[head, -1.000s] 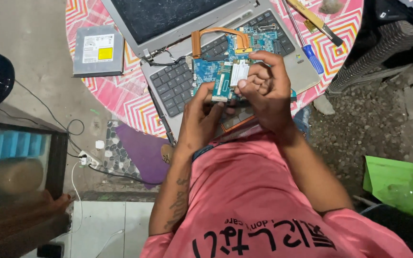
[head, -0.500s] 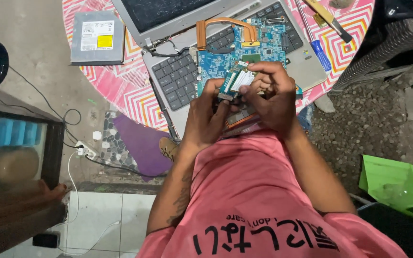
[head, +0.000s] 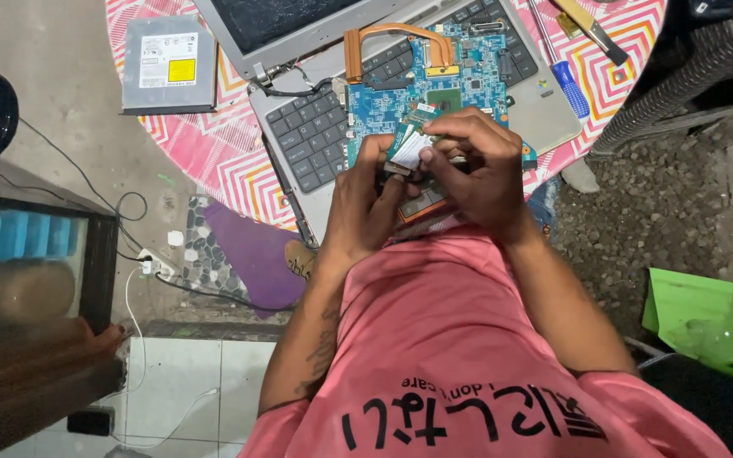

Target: The person holds a laptop motherboard and uses a small white cloth to wipe its surface. They then pick up a smaller circuit board and a ribbon cable, connecting the cable to the board and wiping it with the cloth.

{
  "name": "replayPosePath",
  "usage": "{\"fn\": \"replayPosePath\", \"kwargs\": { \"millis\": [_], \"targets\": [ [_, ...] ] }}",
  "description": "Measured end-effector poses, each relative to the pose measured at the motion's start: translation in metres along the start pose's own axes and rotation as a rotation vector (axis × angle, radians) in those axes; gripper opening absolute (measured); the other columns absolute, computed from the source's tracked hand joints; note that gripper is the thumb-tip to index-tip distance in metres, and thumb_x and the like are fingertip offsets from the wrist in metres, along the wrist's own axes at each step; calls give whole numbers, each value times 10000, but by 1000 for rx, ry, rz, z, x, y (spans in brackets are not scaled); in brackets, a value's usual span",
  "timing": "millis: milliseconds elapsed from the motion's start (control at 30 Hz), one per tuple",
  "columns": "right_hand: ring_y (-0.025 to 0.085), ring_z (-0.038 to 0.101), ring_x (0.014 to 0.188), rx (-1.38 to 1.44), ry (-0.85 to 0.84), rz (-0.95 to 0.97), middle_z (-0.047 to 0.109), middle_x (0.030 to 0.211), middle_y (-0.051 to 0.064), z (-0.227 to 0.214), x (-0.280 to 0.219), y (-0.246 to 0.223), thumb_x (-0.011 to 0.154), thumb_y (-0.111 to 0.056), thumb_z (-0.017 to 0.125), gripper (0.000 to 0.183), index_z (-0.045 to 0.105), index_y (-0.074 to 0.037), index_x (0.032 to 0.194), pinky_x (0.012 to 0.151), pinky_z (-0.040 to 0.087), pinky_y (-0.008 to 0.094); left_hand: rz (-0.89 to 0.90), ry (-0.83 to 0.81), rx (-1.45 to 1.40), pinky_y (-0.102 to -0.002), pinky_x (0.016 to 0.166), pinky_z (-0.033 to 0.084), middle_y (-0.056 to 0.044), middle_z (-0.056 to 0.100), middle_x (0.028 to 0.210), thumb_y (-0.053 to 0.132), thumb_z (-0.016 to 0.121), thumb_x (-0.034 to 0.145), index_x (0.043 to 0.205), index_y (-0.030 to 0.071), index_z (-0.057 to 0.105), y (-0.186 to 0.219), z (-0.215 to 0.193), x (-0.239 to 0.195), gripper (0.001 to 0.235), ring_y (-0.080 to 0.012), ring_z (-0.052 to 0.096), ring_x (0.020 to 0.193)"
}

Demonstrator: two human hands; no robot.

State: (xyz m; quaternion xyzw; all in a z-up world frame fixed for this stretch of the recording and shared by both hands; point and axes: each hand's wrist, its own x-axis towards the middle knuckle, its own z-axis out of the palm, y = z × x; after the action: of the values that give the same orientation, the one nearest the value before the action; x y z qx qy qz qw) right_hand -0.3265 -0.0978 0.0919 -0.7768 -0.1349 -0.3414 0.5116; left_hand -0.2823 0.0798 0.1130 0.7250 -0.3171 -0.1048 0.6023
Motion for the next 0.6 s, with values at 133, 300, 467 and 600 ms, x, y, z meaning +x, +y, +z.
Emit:
{"fn": "replayPosePath", "kwargs": {
  "millis": [133, 300, 467, 600],
  "targets": [
    [267, 731, 682, 56, -7, 29, 629, 908, 170, -1, 1, 0, 953, 59, 678, 146, 661, 106, 1090, 562, 583, 358, 1, -13, 30, -382, 680, 550, -102, 718, 725, 45, 483, 876, 1209, 59, 556, -5, -2, 1, 341, -299, 748, 713],
    [261, 737, 709, 96, 1, 36, 633, 942, 173, 1, -1, 2, 974, 56, 637, 132, 659, 114, 1090, 591, 587, 360, 6, -10, 27, -378, 676, 545, -95, 725, 716, 64, 482, 877, 1204, 74, 559, -7, 0, 1, 336, -284, 741, 696],
    [284, 739, 699, 45, -16, -9, 652, 934, 185, 1, 3, 2, 962, 46, 672, 126, 688, 113, 1067, 588, 588, 368, 7, -22, 37, -377, 660, 540, -94, 725, 697, 97, 485, 877, 1200, 82, 550, -9, -1, 1, 329, -303, 731, 676],
    [244, 720, 678, -40, -11, -1, 650, 947, 159, 1, 4, -7, 969, -3, 677, 138, 707, 73, 1081, 583, 565, 363, 4, -12, 14, -378, 650, 552, -102, 728, 710, 85, 487, 864, 1176, 74, 562, -4, 0, 1, 320, -288, 742, 683]
  ]
}}
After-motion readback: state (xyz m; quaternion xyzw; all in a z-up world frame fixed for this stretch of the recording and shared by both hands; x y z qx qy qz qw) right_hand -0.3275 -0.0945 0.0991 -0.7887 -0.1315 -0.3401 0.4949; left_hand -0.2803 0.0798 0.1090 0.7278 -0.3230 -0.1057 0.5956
